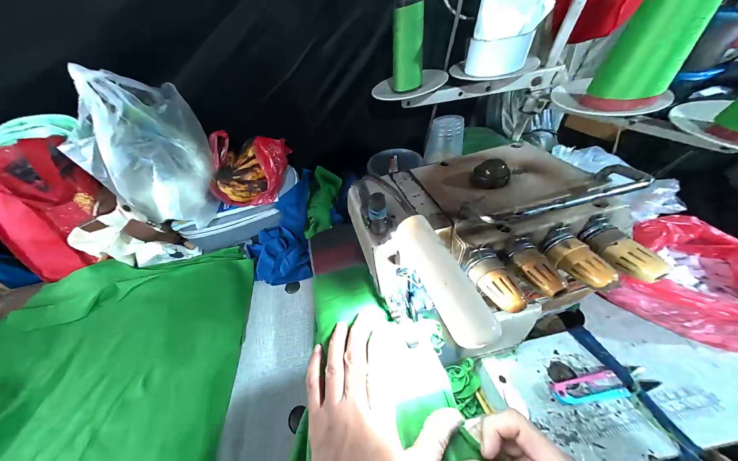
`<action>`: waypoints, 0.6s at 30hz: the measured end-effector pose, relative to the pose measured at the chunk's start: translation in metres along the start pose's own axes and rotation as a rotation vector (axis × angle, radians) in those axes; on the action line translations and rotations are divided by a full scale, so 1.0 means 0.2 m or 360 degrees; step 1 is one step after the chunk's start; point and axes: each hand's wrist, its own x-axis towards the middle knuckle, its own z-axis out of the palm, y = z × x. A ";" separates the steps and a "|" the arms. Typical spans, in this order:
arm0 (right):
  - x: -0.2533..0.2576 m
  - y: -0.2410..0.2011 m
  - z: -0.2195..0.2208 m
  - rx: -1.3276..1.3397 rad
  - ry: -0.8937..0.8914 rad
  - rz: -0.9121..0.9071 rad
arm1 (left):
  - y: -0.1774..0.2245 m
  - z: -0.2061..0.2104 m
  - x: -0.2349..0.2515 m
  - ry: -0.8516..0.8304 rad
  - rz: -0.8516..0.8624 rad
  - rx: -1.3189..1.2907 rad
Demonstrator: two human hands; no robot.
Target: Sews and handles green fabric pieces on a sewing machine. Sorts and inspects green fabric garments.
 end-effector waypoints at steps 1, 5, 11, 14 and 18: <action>0.02 -0.01 0.00 0.0025 0.0010 -0.0003 | -0.02 -0.02 0.03 -0.0057 0.0013 -0.0044; 0.09 -0.05 0.01 0.0082 0.0051 0.0001 | -0.14 0.02 0.16 -0.0054 0.0189 -0.0067; 0.13 -0.07 0.02 0.0063 0.0106 0.0014 | -0.24 0.00 0.32 -0.0276 0.0136 -0.0119; 0.14 -0.08 0.03 0.0072 0.0154 0.0031 | -0.26 -0.01 0.42 -0.0470 0.0062 -0.0114; 0.14 -0.10 0.04 0.0154 0.0258 0.0102 | -0.30 0.01 0.38 -0.0162 0.0098 -0.0291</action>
